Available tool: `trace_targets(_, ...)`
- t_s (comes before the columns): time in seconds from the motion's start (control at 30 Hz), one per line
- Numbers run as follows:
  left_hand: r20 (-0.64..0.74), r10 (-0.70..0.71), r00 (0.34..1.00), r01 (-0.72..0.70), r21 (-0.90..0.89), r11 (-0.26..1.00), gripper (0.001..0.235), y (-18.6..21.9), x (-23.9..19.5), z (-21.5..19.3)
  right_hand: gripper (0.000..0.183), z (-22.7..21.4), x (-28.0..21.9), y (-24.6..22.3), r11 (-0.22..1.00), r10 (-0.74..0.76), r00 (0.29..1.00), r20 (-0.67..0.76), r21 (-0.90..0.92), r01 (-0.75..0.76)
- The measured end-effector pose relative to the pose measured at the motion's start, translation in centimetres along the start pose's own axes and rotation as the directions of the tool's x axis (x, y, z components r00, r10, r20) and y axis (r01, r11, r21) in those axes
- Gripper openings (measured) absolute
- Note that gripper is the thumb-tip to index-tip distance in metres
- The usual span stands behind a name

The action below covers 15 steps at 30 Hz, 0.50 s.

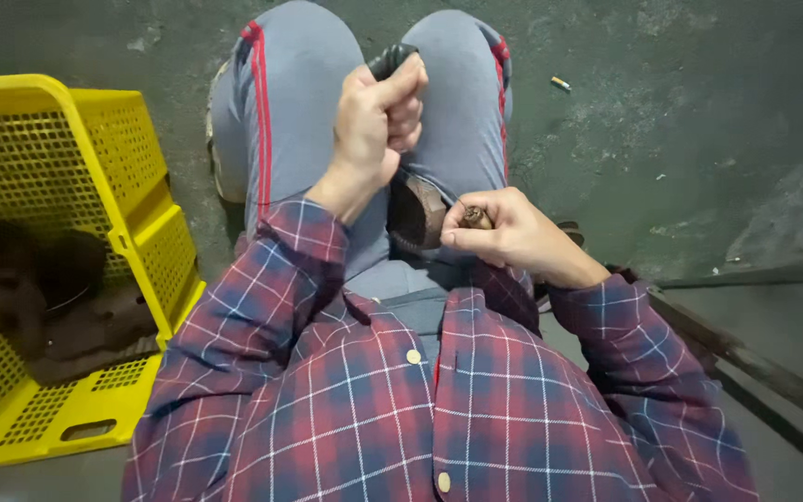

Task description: The person sits on the floor and sews a brown sandal using a needle and thread. They repeatedly pull the thread through the sandal's sole and strap, tightening the stitches by hand. A yellow basket with other sandals is visible nearby.

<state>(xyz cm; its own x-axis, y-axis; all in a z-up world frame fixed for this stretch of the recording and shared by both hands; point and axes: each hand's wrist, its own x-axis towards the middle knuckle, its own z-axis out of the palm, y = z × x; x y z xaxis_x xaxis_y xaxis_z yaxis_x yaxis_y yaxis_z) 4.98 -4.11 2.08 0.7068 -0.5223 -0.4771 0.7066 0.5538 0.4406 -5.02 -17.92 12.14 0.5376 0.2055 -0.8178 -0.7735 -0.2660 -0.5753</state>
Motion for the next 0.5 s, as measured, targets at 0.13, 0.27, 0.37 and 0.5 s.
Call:
trace_targets(0.13,0.145,-0.081,0.986,0.056,0.166,0.984,0.024,2.3,-2.0,-0.6,0.014,0.0,-0.3,0.3,0.991,0.038,0.999,0.023,0.129,-0.041)
trace_targets(0.27,0.297,-0.171,0.939,-0.016,0.537,0.844,0.016,3.4,-7.4,1.2,0.005,-0.3,-1.3,2.7,0.946,-0.160,0.987,-0.028,0.282,0.161)
trace_targets(0.37,0.508,-0.397,0.765,-0.085,0.690,0.719,0.012,2.6,-9.4,-0.7,0.010,-0.8,-2.2,3.0,0.919,-0.338,0.933,-0.125,0.169,0.355)
trace_targets(0.5,0.313,-0.192,0.930,-0.102,0.722,0.684,0.008,7.4,-11.7,-4.1,0.041,-1.4,-3.9,2.9,0.540,-0.651,0.759,-0.022,-0.716,0.443)
